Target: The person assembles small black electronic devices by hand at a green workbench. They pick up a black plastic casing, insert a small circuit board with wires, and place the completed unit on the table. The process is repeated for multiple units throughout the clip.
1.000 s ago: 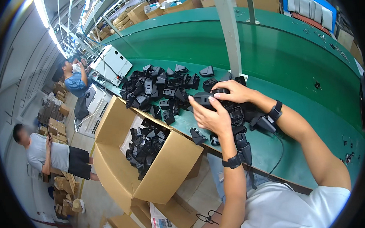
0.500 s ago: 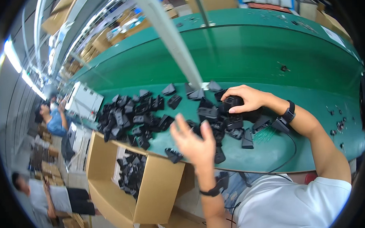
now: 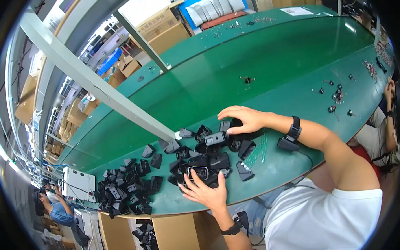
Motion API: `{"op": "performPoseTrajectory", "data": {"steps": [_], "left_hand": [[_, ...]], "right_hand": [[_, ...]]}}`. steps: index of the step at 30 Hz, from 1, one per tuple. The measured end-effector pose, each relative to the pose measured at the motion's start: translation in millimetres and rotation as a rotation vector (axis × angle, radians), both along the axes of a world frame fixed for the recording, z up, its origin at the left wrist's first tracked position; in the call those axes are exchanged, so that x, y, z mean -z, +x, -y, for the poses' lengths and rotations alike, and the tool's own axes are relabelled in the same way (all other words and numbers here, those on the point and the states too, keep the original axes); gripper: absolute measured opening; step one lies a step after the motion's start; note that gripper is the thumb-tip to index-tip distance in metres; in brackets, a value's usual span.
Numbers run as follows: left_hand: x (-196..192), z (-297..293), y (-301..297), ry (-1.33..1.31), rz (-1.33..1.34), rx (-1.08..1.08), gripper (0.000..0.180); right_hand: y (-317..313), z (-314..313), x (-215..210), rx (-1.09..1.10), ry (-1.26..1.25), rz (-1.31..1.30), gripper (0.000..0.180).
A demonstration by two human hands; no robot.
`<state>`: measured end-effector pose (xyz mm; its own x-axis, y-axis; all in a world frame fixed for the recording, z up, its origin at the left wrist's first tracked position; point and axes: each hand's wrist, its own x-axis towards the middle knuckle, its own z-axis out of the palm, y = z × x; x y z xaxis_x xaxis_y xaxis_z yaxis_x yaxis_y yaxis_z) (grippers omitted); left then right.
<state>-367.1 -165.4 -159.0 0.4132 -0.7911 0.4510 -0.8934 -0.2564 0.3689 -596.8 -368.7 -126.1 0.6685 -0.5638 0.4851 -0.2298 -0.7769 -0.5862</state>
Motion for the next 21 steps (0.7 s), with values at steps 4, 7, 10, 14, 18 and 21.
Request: {"op": "performPoseTrajectory", "data": {"steps": [4,7,10,14,18,21], "left_hand": [[2.4,20.3,-22.7,-0.034,0.018,0.038,0.071],[1.5,30.0,-37.2,-0.026,0.006,0.111,0.065],[-1.7,29.4,-41.6,-0.183,-0.05,0.216,0.062],[-18.4,-2.0,-43.7,-0.352,-0.087,0.407,0.055],[-23.0,-35.7,-67.6,-0.054,-0.037,0.446,0.06],[-9.6,-30.4,-76.7,-0.073,0.061,0.394,0.053]], "right_hand": [[-45.3,68.2,17.0,0.578,-0.16,-0.062,0.043],[-74.6,99.3,33.2,0.838,-0.059,-0.269,0.046],[-99.3,104.0,50.2,0.75,0.013,-0.415,0.039],[-97.2,79.3,33.5,0.655,0.044,-0.233,0.029],[-89.0,30.0,12.0,0.404,0.204,0.192,0.028],[-100.5,-13.6,-0.5,0.288,0.352,-0.011,0.038]]}}
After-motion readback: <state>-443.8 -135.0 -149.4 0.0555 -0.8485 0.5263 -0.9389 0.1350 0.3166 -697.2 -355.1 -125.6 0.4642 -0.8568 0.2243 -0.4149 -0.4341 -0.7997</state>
